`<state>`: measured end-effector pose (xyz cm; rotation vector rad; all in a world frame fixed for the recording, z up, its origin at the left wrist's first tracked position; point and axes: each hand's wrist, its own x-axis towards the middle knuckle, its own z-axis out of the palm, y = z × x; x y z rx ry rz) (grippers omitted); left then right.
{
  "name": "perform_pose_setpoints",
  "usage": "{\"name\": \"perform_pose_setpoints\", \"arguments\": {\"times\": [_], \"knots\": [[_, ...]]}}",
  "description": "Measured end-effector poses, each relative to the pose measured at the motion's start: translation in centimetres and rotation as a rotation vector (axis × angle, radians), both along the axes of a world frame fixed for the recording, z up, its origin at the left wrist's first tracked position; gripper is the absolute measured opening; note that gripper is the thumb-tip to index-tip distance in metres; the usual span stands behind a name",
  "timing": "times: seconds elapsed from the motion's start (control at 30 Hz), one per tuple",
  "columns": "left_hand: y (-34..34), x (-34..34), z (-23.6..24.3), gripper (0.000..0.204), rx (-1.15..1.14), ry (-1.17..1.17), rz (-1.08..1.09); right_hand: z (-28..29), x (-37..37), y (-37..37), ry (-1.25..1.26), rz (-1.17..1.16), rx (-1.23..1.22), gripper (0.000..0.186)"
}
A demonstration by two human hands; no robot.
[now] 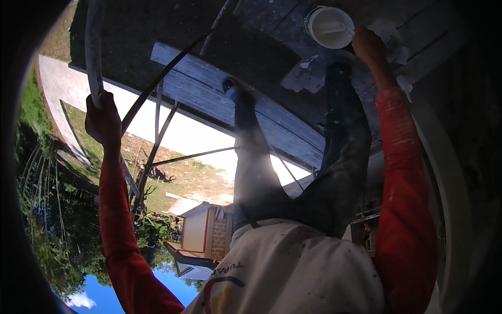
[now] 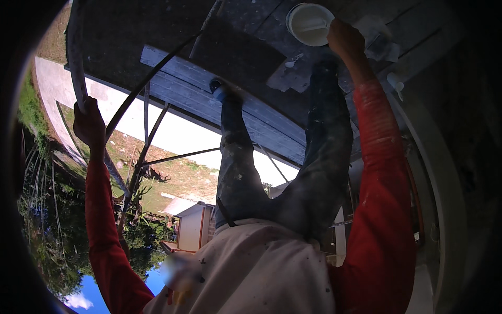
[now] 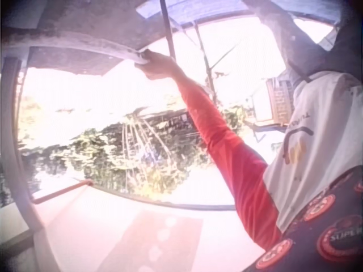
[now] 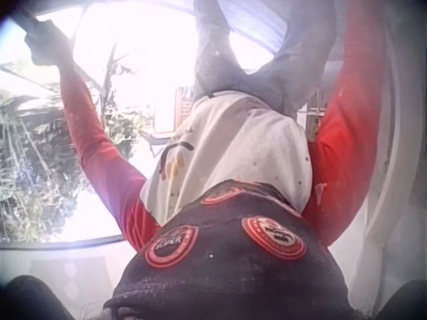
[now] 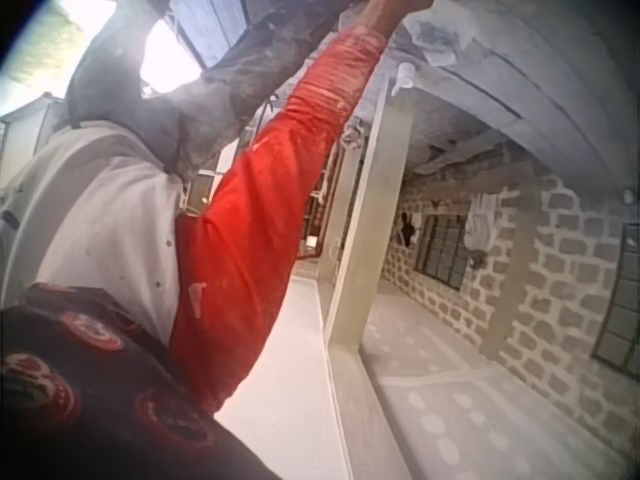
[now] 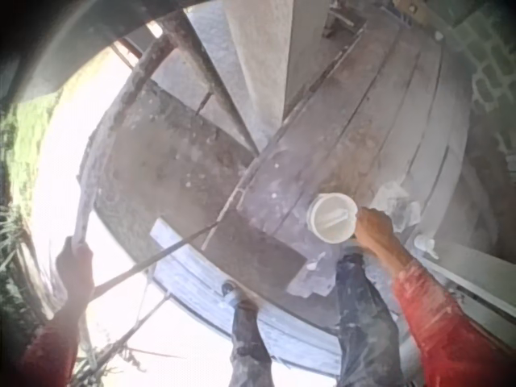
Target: The person paints a white ceiling using a paint roller on an extension pole. They repeatedly dip the roller into a paint bucket and apply paint in long strokes across the ceiling surface.
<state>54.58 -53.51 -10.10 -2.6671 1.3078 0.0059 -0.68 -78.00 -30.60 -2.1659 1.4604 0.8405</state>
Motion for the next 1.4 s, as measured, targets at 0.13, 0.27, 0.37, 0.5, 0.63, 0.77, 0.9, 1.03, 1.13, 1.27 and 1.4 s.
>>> {"name": "perform_pose_setpoints", "arguments": {"times": [0.13,0.27,0.37,0.5,0.63,0.77,0.9,1.03,1.13,1.27,1.4], "knots": [[-0.8,0.2,-0.9,0.031,0.003,0.004,-0.012,-5.8,-0.4,-0.6,0.002,0.032,0.022,0.023],[-0.6,0.2,-0.5,0.031,-0.023,0.025,-0.017,-9.4,0.9,1.0,-0.045,-0.017,-0.034,0.022],[-0.6,0.2,-0.6,0.031,-0.005,0.004,0.005,-7.1,0.4,1.1,-0.020,-0.015,-0.040,0.022],[0.0,0.4,-0.2,0.030,0.012,-0.013,0.005,-0.2,1.0,0.2,-0.018,0.050,-0.020,0.021],[-0.5,0.2,-0.3,0.031,-0.009,0.001,-0.027,-2.8,1.4,-0.9,0.044,0.068,0.029,0.023],[-0.3,0.9,-1.1,0.033,0.003,0.020,-0.008,-10.6,1.2,0.2,-0.011,-0.012,-0.003,0.024],[-0.3,0.8,-0.7,0.034,0.009,0.001,0.000,-8.5,1.7,0.5,0.013,-0.029,0.012,0.024],[0.1,0.5,-0.4,0.035,-0.001,0.004,0.000,-0.9,2.1,-0.6,0.040,0.018,0.012,0.025],[0.2,0.5,-0.1,0.034,0.036,0.021,0.049,-1.1,2.9,-0.9,0.074,0.051,0.064,0.025],[-1.0,0.5,-1.2,0.034,0.003,0.035,0.010,-8.8,1.2,-0.3,0.026,0.009,0.008,0.025],[-0.4,0.5,-0.6,0.035,0.020,0.030,0.049,-8.4,1.9,0.4,0.032,-0.020,0.021,0.024]]}}
